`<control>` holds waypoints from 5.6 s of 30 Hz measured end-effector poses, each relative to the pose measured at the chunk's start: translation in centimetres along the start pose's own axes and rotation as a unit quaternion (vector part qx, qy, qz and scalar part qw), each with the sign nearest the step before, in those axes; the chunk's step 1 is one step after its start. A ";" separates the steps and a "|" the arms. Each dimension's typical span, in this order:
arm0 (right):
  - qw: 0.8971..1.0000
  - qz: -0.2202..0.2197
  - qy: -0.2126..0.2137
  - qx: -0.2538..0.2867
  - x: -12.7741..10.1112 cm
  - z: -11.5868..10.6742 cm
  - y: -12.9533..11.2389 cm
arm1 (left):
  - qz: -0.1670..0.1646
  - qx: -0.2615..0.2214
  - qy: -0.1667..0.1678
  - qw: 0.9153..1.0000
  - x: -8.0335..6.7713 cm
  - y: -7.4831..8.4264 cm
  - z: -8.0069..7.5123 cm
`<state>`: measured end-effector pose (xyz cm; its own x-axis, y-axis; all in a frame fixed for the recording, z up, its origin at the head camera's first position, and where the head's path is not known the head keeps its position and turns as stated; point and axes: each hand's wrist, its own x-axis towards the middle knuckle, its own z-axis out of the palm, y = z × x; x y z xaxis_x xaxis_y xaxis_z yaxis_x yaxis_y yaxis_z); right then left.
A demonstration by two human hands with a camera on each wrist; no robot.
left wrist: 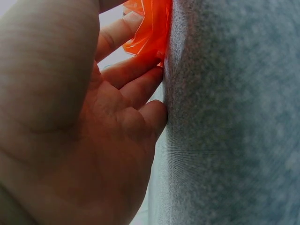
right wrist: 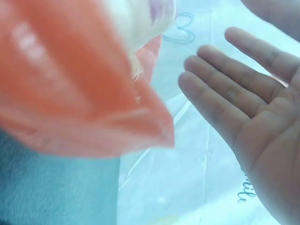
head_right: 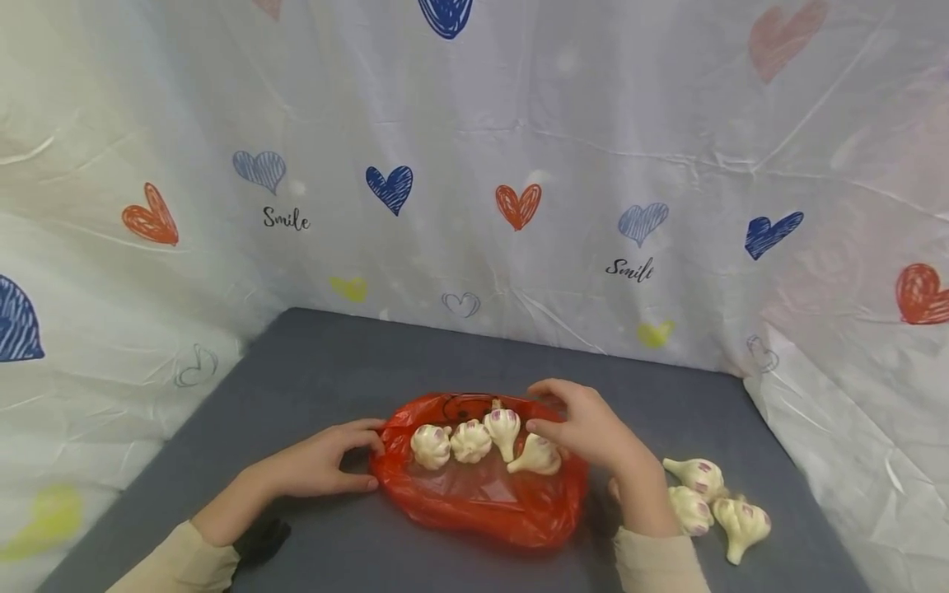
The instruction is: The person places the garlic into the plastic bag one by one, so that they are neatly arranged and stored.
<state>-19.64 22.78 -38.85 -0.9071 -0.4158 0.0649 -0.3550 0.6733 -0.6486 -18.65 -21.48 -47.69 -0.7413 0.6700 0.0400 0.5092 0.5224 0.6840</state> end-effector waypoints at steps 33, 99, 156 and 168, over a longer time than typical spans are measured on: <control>0.980 0.106 0.149 -0.075 -8.9 -4.5 5.3 | 0.003 -0.002 -0.006 1.000 0.1 -0.2 0.3; 0.963 0.195 0.117 -0.144 -14.0 -6.0 13.9 | 0.001 0.006 0.001 1.000 0.1 -0.4 0.2; 0.963 0.176 0.143 -0.142 -12.4 -5.1 11.0 | -0.004 0.010 -0.002 1.000 0.4 0.1 0.2; 0.967 0.155 0.162 -0.123 -12.4 -5.4 9.8 | -0.001 0.012 -0.001 1.000 0.3 0.0 0.2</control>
<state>-13.04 37.82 -41.92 -0.9878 0.0159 0.1552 -0.0608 0.8767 -0.4771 -18.81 -21.18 -47.83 -0.7410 0.6704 0.0373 0.5180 0.5354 0.6671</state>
